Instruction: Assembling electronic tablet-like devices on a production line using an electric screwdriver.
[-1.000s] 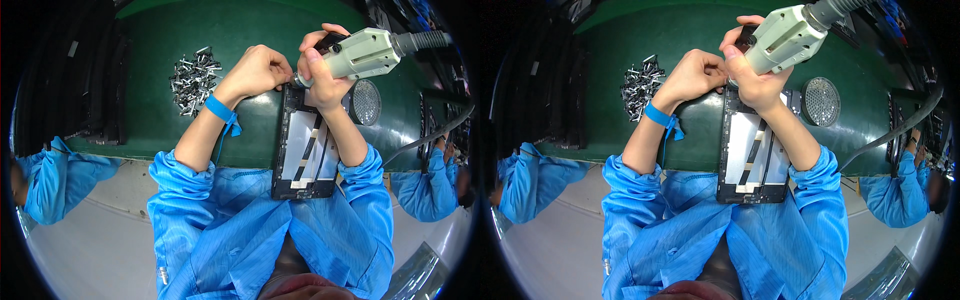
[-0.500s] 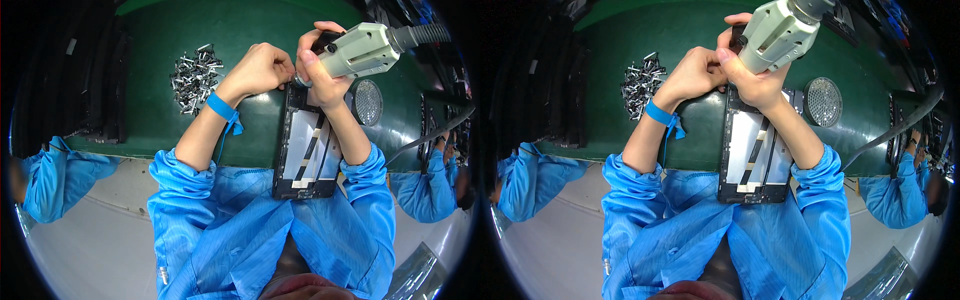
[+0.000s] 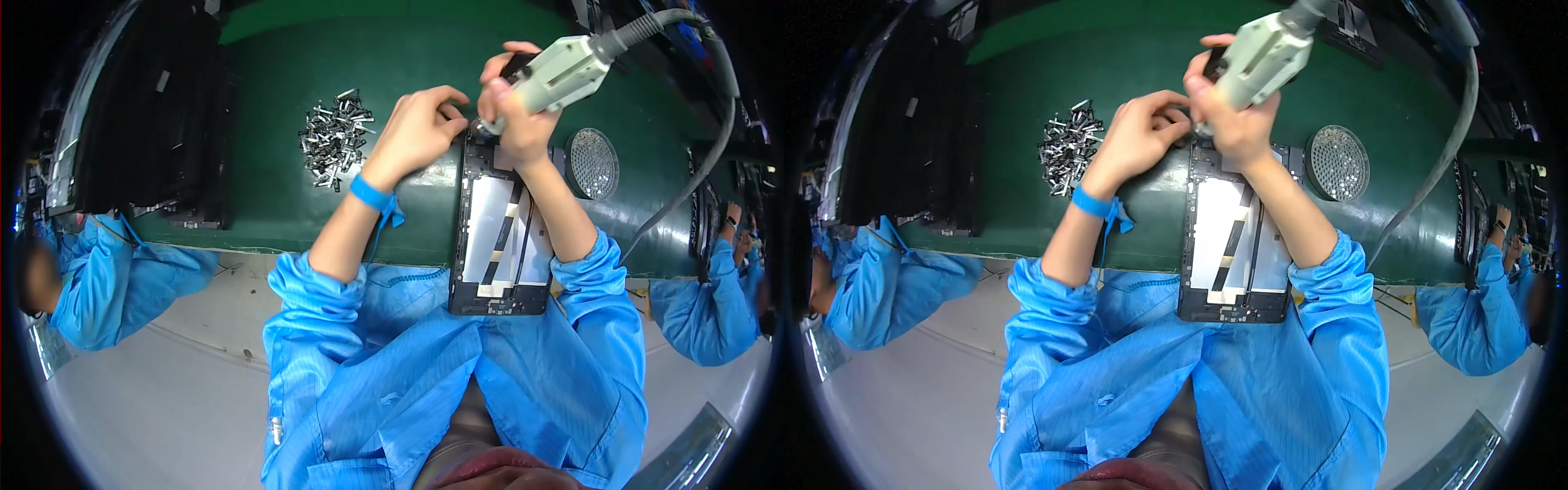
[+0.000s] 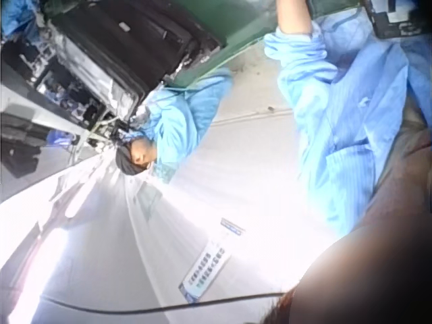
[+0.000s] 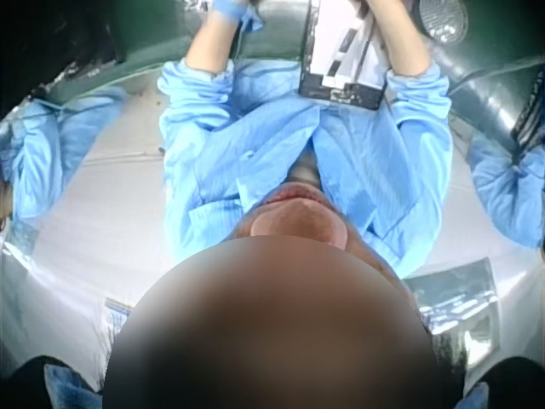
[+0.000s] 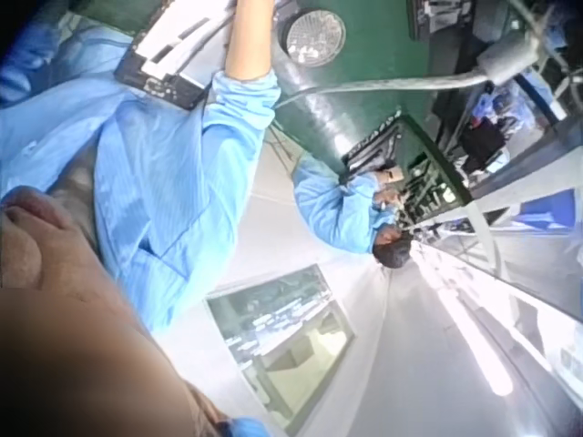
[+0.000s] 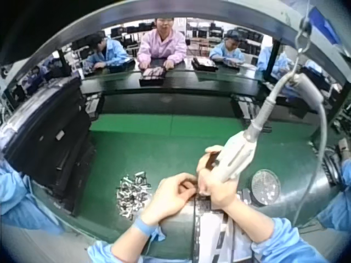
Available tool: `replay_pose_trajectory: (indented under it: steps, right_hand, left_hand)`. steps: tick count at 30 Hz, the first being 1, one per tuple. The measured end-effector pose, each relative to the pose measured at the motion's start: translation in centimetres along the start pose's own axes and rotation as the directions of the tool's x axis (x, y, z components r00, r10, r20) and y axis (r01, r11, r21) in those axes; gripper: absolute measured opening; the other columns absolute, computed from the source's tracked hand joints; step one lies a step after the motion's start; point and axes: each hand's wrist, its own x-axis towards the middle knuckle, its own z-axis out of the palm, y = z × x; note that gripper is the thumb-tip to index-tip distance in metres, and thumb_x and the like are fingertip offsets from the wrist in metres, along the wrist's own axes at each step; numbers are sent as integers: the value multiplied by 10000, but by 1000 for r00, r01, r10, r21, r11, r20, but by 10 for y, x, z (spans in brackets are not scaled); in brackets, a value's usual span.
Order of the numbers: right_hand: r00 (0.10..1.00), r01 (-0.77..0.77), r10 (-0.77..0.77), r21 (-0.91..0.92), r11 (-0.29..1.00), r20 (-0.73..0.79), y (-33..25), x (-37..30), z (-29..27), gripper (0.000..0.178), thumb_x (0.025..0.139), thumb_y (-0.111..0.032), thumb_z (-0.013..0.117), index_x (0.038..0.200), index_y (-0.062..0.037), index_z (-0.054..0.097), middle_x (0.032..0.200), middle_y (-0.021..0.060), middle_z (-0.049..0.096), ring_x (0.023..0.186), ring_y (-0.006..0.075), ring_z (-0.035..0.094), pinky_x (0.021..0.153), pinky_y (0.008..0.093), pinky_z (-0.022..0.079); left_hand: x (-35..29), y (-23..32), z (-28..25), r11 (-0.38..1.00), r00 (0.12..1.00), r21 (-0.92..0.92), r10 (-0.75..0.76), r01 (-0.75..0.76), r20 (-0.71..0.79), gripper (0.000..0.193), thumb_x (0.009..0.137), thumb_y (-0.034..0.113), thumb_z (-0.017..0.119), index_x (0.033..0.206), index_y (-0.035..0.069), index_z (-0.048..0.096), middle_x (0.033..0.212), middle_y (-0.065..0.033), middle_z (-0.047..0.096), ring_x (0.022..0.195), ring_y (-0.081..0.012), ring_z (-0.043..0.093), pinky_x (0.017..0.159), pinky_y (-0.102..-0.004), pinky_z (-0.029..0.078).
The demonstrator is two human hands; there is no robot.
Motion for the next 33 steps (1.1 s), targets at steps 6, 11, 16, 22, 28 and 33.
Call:
replay_pose_trajectory:
  steps: [6, 11, 16, 22, 28, 33]
  right_hand:
    - [985, 145, -127, 161, 976, -119, -52, 55, -34, 426, 889, -101, 603, 1257, -17, 406, 908, 99, 572, 456, 85, 454, 399, 213, 390]
    - [910, 377, -361, 47, 925, -201, -90, 86, -54, 323, 939, -125, 496, 1244, -35, 442, 909, 64, 571, 495, 63, 452, 456, 196, 396]
    - [843, 343, -325, -36, 939, -429, -121, 86, -54, 293, 945, -146, 491, 1217, -37, 484, 930, 64, 587, 513, 62, 459, 472, 193, 399]
    - [878, 466, -443, 111, 878, -181, -174, 82, -163, 334, 892, -174, 415, 1020, 95, 565, 850, 113, 576, 618, 118, 421, 636, 304, 349]
    - [721, 579, -626, -240, 780, -297, -198, 69, -188, 275, 875, -76, 490, 1102, 66, 547, 910, 159, 626, 573, 118, 460, 604, 294, 390]
    - [689, 591, -651, -275, 759, -318, -202, 72, -186, 306, 859, -33, 530, 1149, 63, 513, 944, 175, 632, 538, 118, 485, 545, 280, 415]
  left_hand:
    - [-137, 75, -4, 837, 891, 434, -431, 334, 145, 258, 831, 199, 685, 981, 15, 586, 670, -232, 610, 645, -394, 628, 573, -458, 485]
    - [-211, 67, 60, 826, 832, -131, -521, 548, 190, 669, 861, 182, 684, 1347, 62, 240, 762, -185, 657, 664, -297, 658, 561, -382, 481]
    - [-216, 58, 76, 586, 793, -588, -585, 558, 169, 634, 927, 99, 589, 1412, 65, 183, 850, -100, 631, 614, -119, 568, 525, -229, 426]
    - [-144, 80, 42, 565, 815, -767, -571, 303, -99, 527, 947, 134, 559, 1402, 46, 310, 869, -94, 646, 580, -129, 574, 506, -239, 467]
    - [35, 33, 33, 658, 769, -727, -563, 196, -302, 464, 964, 136, 519, 1390, 75, 346, 890, -116, 608, 527, -174, 552, 433, -256, 452]
    - [157, -21, -5, 707, 619, -654, -647, 269, -445, 451, 924, 56, 536, 1354, 24, 404, 856, -114, 592, 460, -182, 511, 401, -255, 425]
